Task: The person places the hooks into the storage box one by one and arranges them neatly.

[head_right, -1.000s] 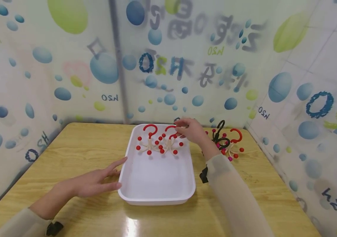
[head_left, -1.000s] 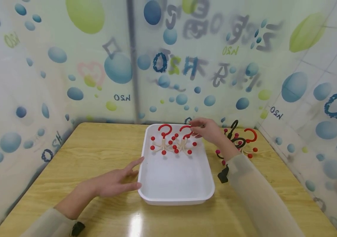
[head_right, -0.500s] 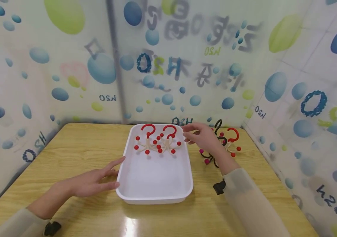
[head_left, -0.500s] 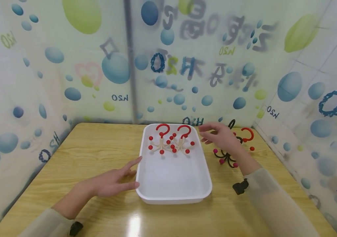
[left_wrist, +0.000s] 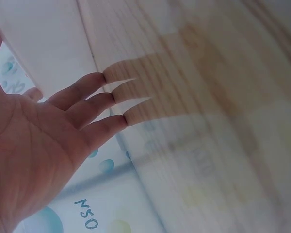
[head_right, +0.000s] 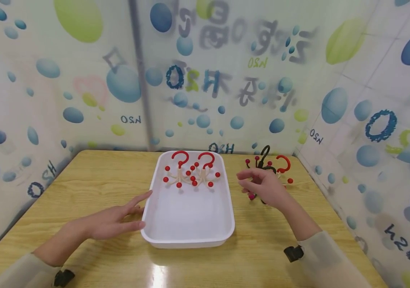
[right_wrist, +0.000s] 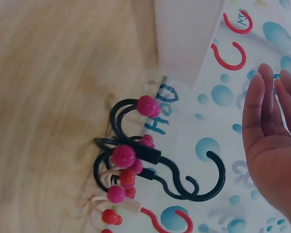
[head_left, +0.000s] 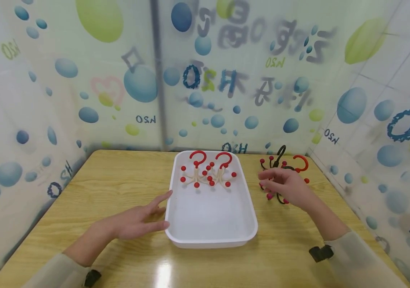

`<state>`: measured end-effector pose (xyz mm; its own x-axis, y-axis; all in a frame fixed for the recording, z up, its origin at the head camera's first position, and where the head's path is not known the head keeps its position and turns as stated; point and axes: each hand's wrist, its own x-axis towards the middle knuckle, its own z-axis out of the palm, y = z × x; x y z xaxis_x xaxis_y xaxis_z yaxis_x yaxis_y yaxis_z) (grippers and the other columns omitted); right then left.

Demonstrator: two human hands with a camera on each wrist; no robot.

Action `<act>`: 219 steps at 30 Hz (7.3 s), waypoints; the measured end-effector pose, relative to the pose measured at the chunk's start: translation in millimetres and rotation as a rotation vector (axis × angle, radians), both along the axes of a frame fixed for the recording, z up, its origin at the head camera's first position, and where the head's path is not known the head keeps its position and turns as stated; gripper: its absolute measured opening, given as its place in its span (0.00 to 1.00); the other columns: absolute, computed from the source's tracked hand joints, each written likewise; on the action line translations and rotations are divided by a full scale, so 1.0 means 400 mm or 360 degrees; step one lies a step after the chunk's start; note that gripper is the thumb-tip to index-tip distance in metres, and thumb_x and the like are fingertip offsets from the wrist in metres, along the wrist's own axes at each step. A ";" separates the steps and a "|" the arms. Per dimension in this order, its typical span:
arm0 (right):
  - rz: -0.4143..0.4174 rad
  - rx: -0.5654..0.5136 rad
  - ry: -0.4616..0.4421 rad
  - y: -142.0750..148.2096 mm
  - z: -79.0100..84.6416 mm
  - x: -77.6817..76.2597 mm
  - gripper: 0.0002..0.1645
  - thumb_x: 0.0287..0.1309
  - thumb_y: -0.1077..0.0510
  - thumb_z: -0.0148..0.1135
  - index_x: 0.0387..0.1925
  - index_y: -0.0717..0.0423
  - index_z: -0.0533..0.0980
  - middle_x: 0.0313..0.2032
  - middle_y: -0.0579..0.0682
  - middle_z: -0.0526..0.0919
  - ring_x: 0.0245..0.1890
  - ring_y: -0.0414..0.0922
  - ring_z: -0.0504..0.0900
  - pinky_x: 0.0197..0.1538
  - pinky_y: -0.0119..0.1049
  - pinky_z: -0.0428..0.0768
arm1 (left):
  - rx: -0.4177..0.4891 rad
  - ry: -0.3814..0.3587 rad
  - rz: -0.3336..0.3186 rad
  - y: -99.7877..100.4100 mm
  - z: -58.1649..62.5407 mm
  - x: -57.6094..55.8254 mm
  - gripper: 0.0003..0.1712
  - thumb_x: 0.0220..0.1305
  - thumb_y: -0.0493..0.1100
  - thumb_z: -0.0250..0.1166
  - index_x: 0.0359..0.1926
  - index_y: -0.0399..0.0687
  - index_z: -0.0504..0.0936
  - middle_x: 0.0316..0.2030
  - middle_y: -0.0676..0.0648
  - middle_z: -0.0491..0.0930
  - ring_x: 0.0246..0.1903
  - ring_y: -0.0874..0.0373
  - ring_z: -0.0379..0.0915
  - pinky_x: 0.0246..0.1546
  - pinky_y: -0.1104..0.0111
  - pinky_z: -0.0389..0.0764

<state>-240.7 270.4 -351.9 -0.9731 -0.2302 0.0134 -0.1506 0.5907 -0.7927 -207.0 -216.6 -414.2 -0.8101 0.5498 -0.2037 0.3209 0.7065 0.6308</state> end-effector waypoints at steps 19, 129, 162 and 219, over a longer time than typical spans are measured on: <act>-0.0087 -0.0005 0.0153 0.184 -0.043 0.063 0.23 0.82 0.50 0.64 0.67 0.59 0.81 0.48 0.38 0.92 0.42 0.39 0.92 0.45 0.36 0.91 | -0.0002 0.0016 -0.0011 -0.001 -0.004 -0.001 0.52 0.79 0.71 0.60 0.90 0.74 0.40 0.79 0.41 0.73 0.79 0.31 0.66 0.78 0.29 0.63; 0.0374 -0.0075 -0.0077 -0.358 0.032 -0.130 0.15 0.75 0.54 0.72 0.57 0.55 0.87 0.48 0.53 0.94 0.50 0.58 0.94 0.55 0.41 0.92 | -0.0021 -0.0042 0.0041 0.010 0.002 0.002 0.52 0.78 0.72 0.59 0.90 0.76 0.41 0.80 0.42 0.71 0.82 0.30 0.59 0.80 0.29 0.60; 0.0326 0.0051 -0.0241 -0.323 0.018 -0.157 0.18 0.74 0.55 0.72 0.61 0.50 0.84 0.49 0.51 0.93 0.52 0.57 0.93 0.60 0.51 0.91 | -0.0059 -0.0089 0.0093 0.010 -0.003 -0.001 0.52 0.78 0.73 0.60 0.89 0.80 0.40 0.81 0.44 0.70 0.84 0.31 0.57 0.80 0.27 0.59; -0.0385 -0.0052 0.0033 0.330 -0.009 -0.045 0.35 0.84 0.45 0.59 0.74 0.69 0.72 0.41 0.20 0.83 0.41 0.26 0.88 0.46 0.26 0.89 | -0.0036 -0.0031 0.0057 0.010 0.001 0.000 0.53 0.78 0.71 0.60 0.90 0.72 0.42 0.79 0.43 0.73 0.81 0.31 0.63 0.79 0.28 0.60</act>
